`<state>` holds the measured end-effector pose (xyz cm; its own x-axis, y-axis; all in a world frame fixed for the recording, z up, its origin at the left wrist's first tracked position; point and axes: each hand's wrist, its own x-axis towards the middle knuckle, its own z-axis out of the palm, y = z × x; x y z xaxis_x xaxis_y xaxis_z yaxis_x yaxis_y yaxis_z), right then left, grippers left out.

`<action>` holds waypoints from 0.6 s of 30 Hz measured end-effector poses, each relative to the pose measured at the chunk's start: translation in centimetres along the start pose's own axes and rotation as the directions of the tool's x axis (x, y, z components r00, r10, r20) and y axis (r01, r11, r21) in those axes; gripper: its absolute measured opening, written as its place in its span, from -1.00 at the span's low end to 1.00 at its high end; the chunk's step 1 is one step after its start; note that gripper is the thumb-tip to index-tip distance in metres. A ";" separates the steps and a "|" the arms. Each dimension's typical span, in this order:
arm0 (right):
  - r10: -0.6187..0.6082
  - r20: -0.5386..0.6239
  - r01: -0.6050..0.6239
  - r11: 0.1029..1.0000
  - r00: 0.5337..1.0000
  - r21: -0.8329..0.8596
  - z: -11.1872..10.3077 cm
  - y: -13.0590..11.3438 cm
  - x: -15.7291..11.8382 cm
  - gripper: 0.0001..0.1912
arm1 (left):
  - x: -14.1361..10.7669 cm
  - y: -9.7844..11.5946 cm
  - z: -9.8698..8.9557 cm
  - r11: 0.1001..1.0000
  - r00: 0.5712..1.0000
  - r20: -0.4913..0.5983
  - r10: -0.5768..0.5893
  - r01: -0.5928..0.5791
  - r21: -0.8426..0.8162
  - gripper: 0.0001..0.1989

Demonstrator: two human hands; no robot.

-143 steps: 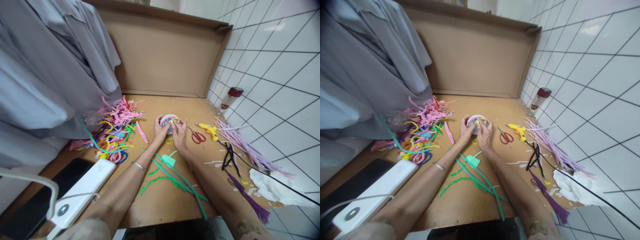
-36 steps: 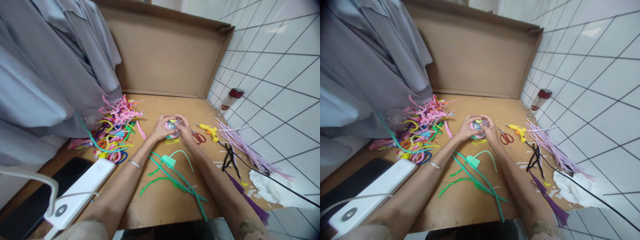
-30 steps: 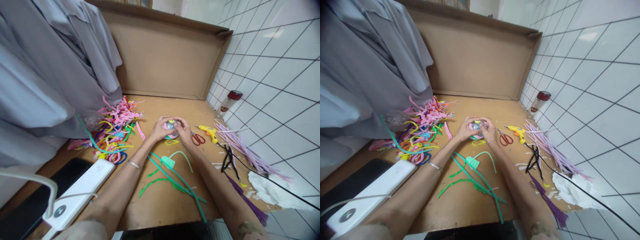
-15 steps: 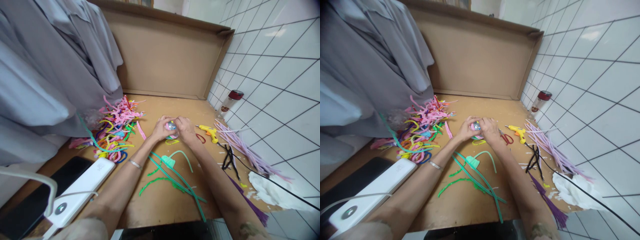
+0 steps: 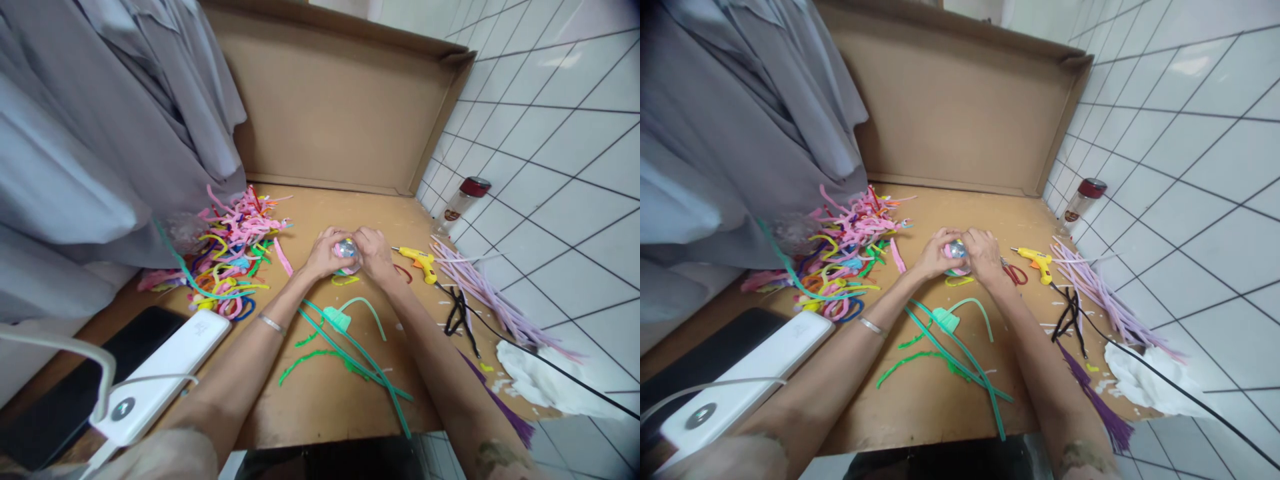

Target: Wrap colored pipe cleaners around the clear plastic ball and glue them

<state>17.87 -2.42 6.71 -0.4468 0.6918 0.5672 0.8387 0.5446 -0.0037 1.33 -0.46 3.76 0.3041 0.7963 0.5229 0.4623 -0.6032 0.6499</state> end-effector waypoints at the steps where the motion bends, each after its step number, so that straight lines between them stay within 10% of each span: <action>1: 0.006 0.000 -0.006 1.000 1.000 0.004 0.0 0.0 0.0 -0.80 | 0.0 0.0 0.0 1.000 1.000 0.000 0.000 0.000 -0.002 -0.46; 13: 0.187 -0.088 -0.169 0.968 0.978 0.184 0.9 -0.3 -0.6 -0.68 | 0.1 -0.7 -0.1 0.992 0.998 -0.050 -0.038 0.032 -0.119 -0.51; 16: 0.409 -0.183 -0.363 0.901 0.894 0.238 1.2 1.3 -1.4 -0.67 | 0.0 -1.0 -0.3 0.986 0.992 -0.078 -0.102 0.090 -0.139 -0.48; 18: 0.627 -0.200 -0.597 0.778 0.753 0.194 0.9 2.9 -2.4 -0.69 | -0.1 -1.1 -0.4 0.984 0.988 -0.087 -0.125 0.113 -0.136 -0.49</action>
<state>21.10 -2.03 4.58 0.2519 0.7677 0.5892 0.8591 0.1030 -0.5014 0.52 0.10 3.23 0.1697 0.8587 0.4835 0.3760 -0.5099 0.7737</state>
